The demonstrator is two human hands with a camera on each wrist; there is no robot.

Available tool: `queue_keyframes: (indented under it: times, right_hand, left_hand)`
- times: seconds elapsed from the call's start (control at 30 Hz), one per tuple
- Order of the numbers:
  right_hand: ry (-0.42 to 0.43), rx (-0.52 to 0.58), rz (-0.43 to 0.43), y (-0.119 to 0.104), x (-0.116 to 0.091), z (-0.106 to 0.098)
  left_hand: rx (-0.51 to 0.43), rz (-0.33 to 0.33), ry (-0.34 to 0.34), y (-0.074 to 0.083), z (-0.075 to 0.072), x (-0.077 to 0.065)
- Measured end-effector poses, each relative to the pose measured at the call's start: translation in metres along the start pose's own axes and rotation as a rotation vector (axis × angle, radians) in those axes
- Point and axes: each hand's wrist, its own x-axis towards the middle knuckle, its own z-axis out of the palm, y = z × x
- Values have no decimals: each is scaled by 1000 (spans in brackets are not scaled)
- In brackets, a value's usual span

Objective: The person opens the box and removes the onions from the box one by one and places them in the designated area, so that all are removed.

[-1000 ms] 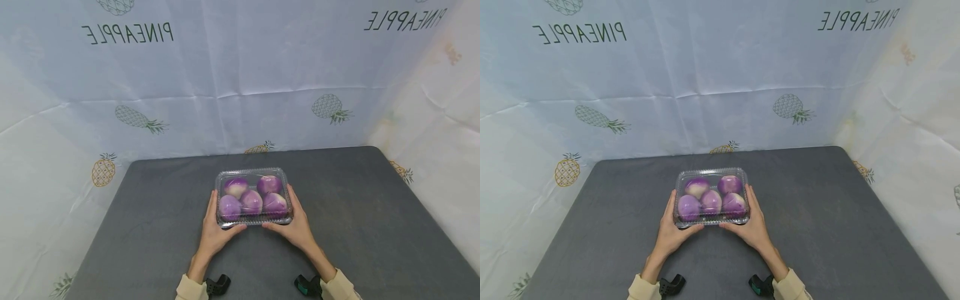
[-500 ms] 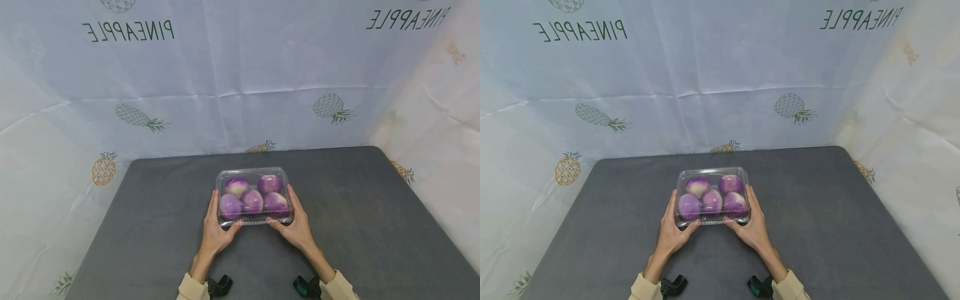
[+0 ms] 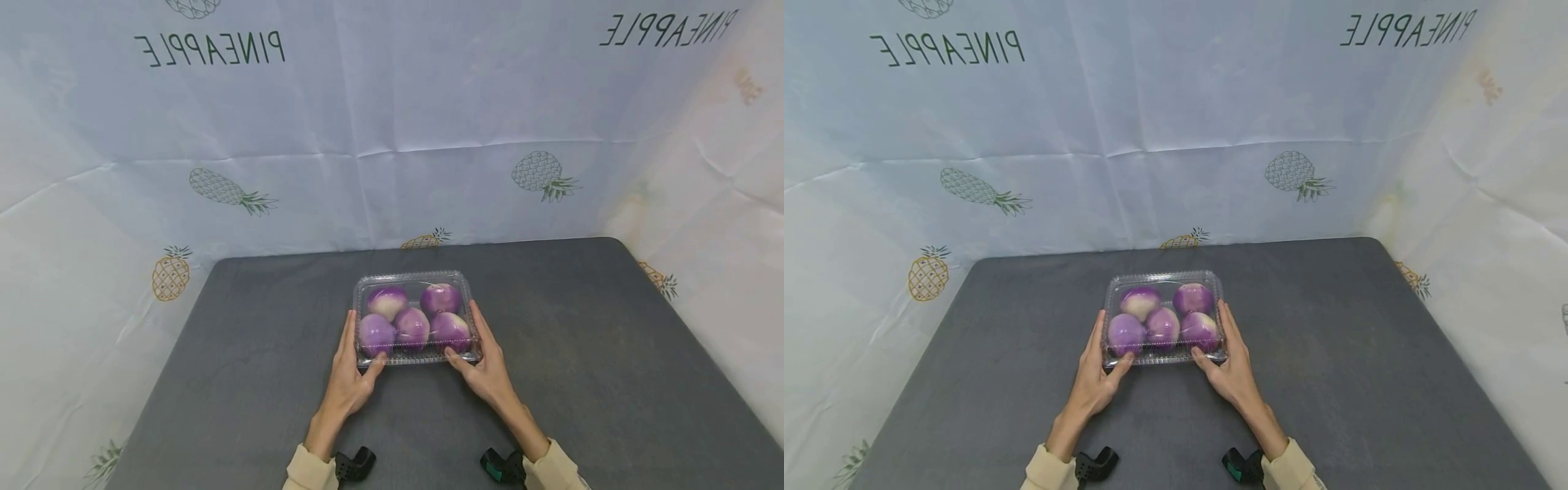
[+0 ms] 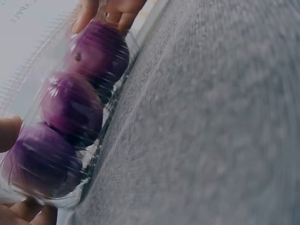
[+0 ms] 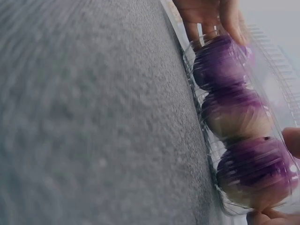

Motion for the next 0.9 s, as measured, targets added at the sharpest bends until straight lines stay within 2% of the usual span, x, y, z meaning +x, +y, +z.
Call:
queue_keyframes:
  times: [0.17,0.37,0.6,0.77,0.9]
  right_hand:
    - [-17,17,-39,0,-1,-1]
    - [-52,-32,-17,-4,-1,-5]
    - [-74,-82,-9,-4,-2,-7]
    - [-88,-66,-9,-5,-1,-8]
    - [-111,-61,1,-5,-1,-10]
  left_hand:
    - [23,-4,-58,-1,-4,0]
    - [54,-6,-115,-1,-9,-1]
    - [52,-6,-145,-2,-12,-1]
    - [62,-17,-190,-3,-16,-1]
    - [62,0,-209,-4,-18,-1]
